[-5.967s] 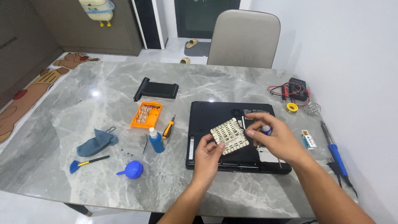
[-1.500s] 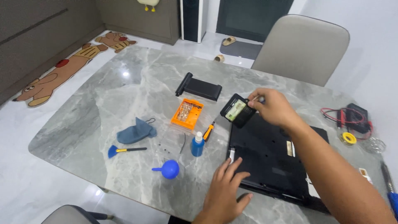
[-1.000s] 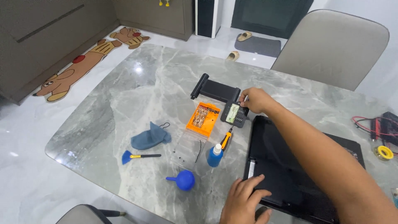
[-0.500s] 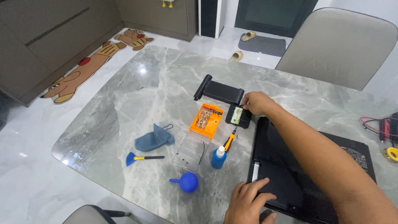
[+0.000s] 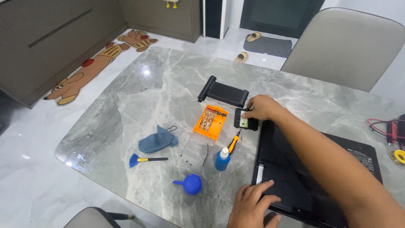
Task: Removing the battery and various back covers from a laptop using a screwdriver.
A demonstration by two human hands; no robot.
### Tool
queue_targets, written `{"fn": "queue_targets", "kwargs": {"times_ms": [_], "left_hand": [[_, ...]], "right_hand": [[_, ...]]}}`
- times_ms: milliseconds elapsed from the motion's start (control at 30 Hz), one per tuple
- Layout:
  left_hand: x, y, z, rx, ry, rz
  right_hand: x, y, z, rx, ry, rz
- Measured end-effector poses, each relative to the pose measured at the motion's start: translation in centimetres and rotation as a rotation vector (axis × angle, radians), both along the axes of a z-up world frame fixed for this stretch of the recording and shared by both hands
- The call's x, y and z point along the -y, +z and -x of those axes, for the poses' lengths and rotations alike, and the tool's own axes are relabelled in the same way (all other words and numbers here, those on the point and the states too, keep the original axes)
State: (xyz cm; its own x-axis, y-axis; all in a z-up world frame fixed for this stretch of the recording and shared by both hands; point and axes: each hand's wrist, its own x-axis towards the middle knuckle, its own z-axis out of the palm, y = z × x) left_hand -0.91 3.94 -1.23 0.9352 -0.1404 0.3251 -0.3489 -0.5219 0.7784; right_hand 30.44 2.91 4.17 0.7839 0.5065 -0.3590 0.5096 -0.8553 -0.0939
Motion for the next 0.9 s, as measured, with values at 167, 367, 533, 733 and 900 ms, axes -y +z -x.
{"fn": "queue_targets", "kwargs": {"times_ms": [167,367,533,733,900], "left_hand": [[0.1,-0.3,0.0,0.004,0.015,-0.01],[0.2,-1.1,-0.2,0.052,0.02,-0.021],[-0.1,0.2,0.0,-0.016,-0.016,-0.01],[0.0,0.0,0.0,-0.015,-0.006,-0.012],[0.1,-0.4,0.1,0.013,0.0,-0.01]], "right_hand": [[-0.1,0.6,0.4,-0.041,0.0,0.058],[0.4,-1.7,-2.3,-0.035,0.023,0.024],[1.1,1.4,-1.2,-0.034,-0.012,-0.12],[1.5,3.9,2.5,0.147,0.162,-0.15],[1.6,1.9,5.0,0.295,0.42,0.006]]}}
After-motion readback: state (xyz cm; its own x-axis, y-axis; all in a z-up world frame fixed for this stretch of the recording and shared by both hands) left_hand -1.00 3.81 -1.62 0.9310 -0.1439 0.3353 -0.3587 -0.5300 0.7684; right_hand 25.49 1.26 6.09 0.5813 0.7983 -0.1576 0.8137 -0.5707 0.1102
